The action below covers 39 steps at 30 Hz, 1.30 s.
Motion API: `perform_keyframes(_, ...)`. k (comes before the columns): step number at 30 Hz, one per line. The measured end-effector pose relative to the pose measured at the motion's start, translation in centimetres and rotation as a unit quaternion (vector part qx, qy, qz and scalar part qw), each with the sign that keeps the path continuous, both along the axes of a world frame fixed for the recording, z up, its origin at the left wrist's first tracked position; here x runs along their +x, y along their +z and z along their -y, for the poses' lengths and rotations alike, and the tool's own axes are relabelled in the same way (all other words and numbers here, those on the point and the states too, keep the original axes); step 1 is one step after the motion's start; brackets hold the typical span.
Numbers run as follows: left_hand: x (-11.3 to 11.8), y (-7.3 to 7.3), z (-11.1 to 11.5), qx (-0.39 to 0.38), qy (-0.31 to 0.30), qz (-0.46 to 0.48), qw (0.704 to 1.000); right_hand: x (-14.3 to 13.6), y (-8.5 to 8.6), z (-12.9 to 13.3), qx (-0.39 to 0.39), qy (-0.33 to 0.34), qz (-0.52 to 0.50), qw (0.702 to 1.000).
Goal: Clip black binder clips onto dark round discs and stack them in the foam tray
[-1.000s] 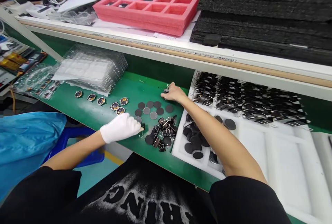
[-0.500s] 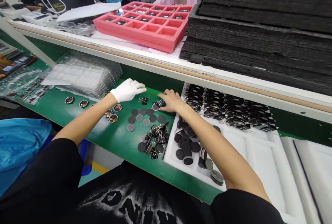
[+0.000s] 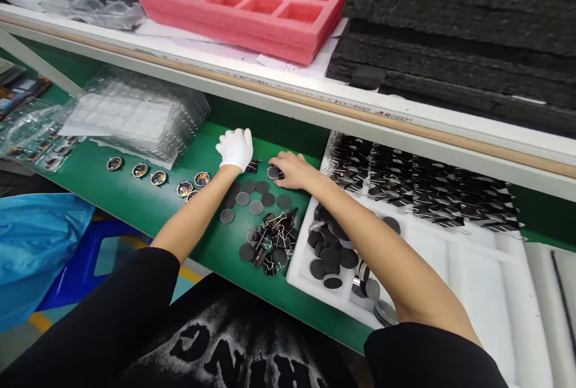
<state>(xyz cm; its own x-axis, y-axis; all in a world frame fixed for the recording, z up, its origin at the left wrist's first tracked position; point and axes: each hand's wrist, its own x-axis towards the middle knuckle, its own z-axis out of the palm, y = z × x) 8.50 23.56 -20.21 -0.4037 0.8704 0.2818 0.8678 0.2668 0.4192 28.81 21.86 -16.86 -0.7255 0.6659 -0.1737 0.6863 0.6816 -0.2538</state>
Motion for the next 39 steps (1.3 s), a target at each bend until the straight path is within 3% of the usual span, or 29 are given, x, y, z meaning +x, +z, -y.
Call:
perform_keyframes(8,-0.6,-0.7,0.2,-0.026,0.009,0.031,0.999,-1.5,-1.9,-0.6,-0.037,-0.067,-0.121,0.99)
perform_keyframes(17,-0.3,-0.7,0.5,-0.039,-0.002,0.015,0.999,-2.6,-2.9,-0.7,-0.039,-0.049,-0.173,0.983)
perform_keyframes(28,0.0,0.0,0.5,-0.073,0.003,0.024,0.997,-3.2,-3.1,-0.6,-0.028,-0.049,-0.176,0.983)
perform_keyframes(31,-0.2,0.3,0.5,-0.074,-0.001,0.03,0.997,-3.4,-2.5,-0.7,-0.043,-0.05,-0.178,0.982)
perform_keyframes(33,-0.6,1.2,0.8,-0.067,-0.043,0.068,0.995,-3.3,-1.3,-0.8,-0.093,-0.074,-0.186,0.975)
perform_keyframes(36,-0.9,3.7,2.6,-0.026,-0.206,0.146,0.967,-2.3,1.5,-0.7,-0.158,-0.115,-0.199,0.96)
perform_keyframes(39,-0.3,6.8,5.8,0.007,-0.364,0.055,0.93,0.0,4.6,0.7,-0.299,-0.144,-0.242,0.912)
